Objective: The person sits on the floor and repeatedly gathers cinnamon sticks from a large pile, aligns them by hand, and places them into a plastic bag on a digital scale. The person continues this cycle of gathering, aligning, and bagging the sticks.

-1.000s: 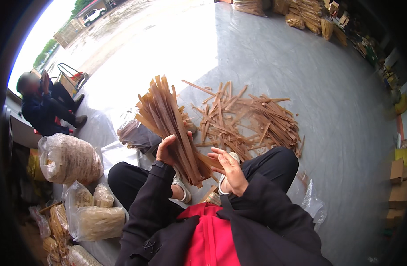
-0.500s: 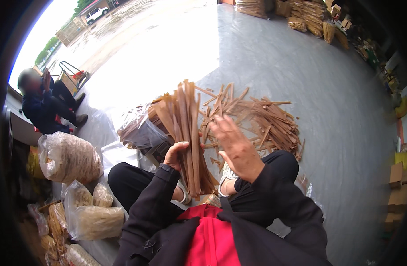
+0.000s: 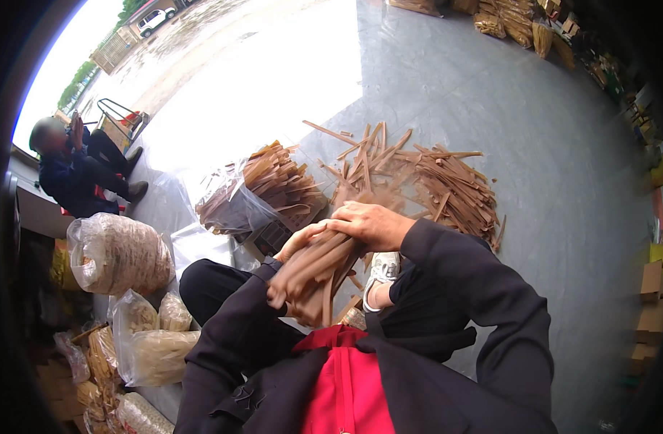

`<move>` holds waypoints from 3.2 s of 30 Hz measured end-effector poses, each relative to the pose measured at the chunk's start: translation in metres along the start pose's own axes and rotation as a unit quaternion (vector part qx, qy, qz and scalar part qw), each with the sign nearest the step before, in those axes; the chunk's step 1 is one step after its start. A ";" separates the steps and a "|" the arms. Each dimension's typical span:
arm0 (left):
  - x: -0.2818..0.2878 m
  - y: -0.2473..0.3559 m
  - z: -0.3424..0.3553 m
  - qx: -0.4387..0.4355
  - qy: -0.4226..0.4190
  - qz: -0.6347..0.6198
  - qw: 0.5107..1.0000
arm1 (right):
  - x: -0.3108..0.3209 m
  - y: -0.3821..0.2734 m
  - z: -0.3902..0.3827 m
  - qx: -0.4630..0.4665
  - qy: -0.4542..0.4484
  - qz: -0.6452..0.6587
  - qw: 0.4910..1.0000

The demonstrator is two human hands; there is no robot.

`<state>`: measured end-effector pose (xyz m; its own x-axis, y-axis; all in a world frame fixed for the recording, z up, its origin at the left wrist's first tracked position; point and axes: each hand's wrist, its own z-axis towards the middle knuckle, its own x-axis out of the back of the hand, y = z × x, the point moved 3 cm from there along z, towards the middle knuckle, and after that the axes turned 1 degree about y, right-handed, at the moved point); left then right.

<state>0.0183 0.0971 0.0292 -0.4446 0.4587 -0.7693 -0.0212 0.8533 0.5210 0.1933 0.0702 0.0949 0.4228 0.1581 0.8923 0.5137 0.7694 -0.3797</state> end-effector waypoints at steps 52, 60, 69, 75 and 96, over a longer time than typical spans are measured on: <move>0.009 0.163 0.014 -0.273 0.321 0.372 0.827 | 0.007 0.055 0.013 -0.249 0.107 0.859 0.434; -0.001 0.140 0.033 -0.218 0.232 0.251 0.914 | -0.005 0.052 0.008 -0.292 0.077 0.834 0.462; 0.003 0.137 0.037 -0.181 0.271 0.301 0.896 | -0.014 0.054 0.004 -0.317 0.056 0.817 0.477; -0.001 0.142 0.034 -0.164 0.203 0.269 0.927 | -0.006 0.047 0.007 -0.299 0.053 0.846 0.438; -0.003 0.145 0.043 -0.190 0.275 0.435 0.836 | -0.008 0.050 0.003 -0.306 0.059 0.843 0.438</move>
<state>0.0547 0.2302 0.0909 -0.7819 0.5924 0.1941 0.2885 0.0679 0.9551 0.2132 0.1098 0.0697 0.6038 0.1218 -0.7878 -0.5138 -0.6961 -0.5015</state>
